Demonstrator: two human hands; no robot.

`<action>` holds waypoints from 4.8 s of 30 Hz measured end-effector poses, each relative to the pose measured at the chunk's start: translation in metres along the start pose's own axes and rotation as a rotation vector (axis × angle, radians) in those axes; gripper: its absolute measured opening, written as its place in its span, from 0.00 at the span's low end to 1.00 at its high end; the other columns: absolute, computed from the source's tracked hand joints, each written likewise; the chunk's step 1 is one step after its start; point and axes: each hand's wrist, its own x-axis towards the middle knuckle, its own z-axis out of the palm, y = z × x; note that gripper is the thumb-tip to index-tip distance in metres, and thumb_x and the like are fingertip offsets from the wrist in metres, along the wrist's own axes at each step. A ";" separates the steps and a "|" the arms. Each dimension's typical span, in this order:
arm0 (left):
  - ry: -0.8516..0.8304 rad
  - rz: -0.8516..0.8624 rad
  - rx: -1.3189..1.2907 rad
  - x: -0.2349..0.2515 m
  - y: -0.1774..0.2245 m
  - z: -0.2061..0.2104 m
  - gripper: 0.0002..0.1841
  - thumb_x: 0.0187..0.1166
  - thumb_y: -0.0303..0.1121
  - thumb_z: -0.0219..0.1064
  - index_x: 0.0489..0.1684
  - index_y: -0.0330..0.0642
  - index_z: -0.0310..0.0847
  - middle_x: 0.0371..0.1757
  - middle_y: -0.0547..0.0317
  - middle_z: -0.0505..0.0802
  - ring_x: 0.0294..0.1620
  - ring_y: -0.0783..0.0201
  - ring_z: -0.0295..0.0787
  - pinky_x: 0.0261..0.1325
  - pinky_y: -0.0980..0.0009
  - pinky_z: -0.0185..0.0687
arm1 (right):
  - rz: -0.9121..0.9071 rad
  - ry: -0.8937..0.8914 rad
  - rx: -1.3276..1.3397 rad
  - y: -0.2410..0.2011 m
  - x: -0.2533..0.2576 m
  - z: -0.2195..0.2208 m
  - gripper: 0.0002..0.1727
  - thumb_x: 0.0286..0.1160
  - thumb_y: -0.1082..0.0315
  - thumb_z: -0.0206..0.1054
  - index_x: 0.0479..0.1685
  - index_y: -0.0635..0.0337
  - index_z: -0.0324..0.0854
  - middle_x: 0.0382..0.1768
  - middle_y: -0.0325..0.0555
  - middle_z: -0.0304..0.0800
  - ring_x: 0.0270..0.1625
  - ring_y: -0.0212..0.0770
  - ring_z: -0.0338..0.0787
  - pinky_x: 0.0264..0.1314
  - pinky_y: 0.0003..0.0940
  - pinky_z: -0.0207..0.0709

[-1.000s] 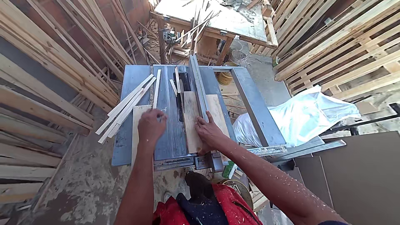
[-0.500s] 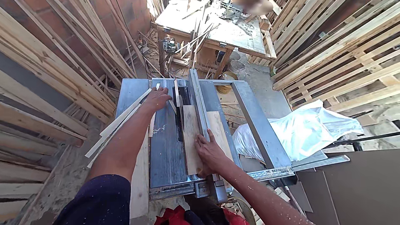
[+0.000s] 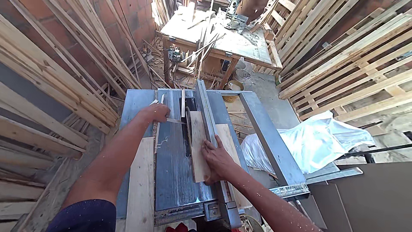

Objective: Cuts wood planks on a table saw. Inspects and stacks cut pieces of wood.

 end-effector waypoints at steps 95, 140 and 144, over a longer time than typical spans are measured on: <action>0.784 -0.158 -0.943 -0.283 0.190 0.119 0.27 0.95 0.41 0.44 0.75 0.20 0.64 0.50 0.46 0.85 0.41 0.75 0.86 0.50 0.72 0.85 | 0.696 1.535 1.594 0.031 -0.416 0.147 0.20 0.82 0.67 0.46 0.68 0.62 0.71 0.55 0.53 0.92 0.53 0.52 0.96 0.57 0.53 0.92; 0.781 -0.091 -2.374 -0.376 0.264 0.244 0.34 0.73 0.49 0.65 0.78 0.39 0.73 0.74 0.24 0.81 0.68 0.28 0.84 0.68 0.37 0.81 | 0.524 0.659 1.224 -0.008 -0.203 0.139 0.47 0.68 0.52 0.80 0.87 0.54 0.61 0.66 0.58 0.87 0.59 0.59 0.91 0.59 0.67 0.82; 0.946 -0.552 -2.277 -0.374 0.282 0.251 0.24 0.75 0.33 0.48 0.71 0.43 0.73 0.59 0.42 0.91 0.54 0.45 0.93 0.54 0.44 0.90 | 0.549 0.645 1.035 -0.006 -0.208 0.126 0.47 0.66 0.45 0.80 0.84 0.56 0.64 0.61 0.60 0.90 0.55 0.66 0.92 0.55 0.75 0.79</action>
